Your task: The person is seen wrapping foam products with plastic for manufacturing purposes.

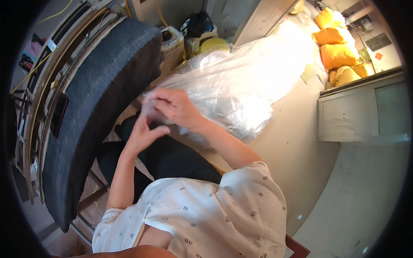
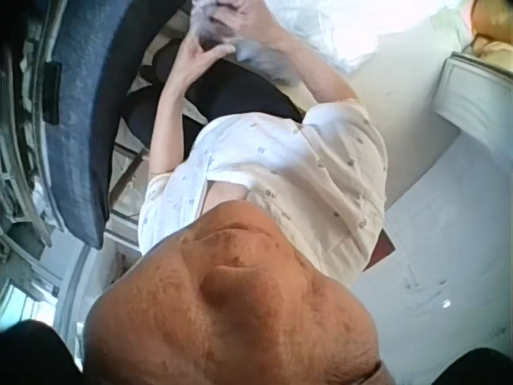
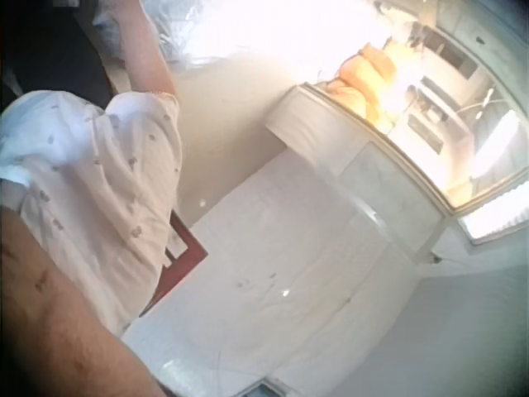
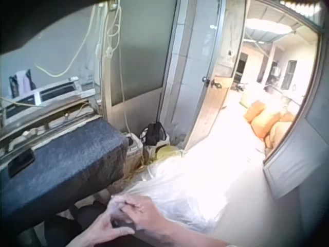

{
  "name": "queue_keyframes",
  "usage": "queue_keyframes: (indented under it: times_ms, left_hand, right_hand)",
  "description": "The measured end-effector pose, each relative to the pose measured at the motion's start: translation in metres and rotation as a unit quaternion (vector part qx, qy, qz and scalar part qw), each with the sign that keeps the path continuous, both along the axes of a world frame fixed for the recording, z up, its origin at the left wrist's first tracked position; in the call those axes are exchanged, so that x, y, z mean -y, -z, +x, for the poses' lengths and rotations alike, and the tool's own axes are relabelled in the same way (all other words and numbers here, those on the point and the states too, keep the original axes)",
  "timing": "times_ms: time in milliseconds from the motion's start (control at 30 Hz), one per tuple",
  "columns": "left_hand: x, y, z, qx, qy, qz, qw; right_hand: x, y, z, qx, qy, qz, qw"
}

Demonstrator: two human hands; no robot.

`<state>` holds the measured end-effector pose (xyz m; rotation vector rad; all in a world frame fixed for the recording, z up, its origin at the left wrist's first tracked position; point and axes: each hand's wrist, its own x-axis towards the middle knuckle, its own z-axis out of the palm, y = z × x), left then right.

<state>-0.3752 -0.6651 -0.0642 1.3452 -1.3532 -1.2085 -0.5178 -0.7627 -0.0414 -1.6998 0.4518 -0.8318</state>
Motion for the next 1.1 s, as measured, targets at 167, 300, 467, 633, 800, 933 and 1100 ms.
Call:
queue_keyframes:
  times_ms: [167, 300, 467, 633, 800, 933, 1100]
  left_hand:
    - [-0.059, -0.024, 0.031, -0.066, 0.116, 0.017, 0.991]
    - [-0.102, -0.076, 0.091, -0.079, -0.064, -0.151, 0.983]
    - [-0.249, -0.131, 0.243, -0.020, -0.609, -0.218, 0.762]
    - [-0.512, -0.148, 0.358, 0.488, -0.694, -0.006, 0.529]
    - [-0.513, -0.114, 0.317, 0.754, -0.523, 0.150, 0.369]
    - [-0.385, -0.063, 0.280, 0.369, -0.592, 0.037, 0.716]
    - [-0.374, -0.012, 0.273, 0.618, -0.493, 0.142, 0.596]
  right_hand:
    - [0.063, -0.098, 0.059, 0.294, 0.015, 0.056, 0.954]
    - [0.097, -0.174, 0.105, 0.404, -0.184, 0.075, 0.893]
    - [0.093, -0.117, 0.187, -0.046, 0.149, -0.617, 0.772]
    - [0.118, 0.006, 0.185, -0.240, 0.086, -0.518, 0.816]
    - [0.135, 0.009, 0.185, -0.274, 0.005, -0.526, 0.805]
    - [0.151, 0.007, 0.186, -0.284, -0.044, -0.539, 0.792]
    - [0.164, -0.009, 0.180, -0.413, -0.030, -0.471, 0.779]
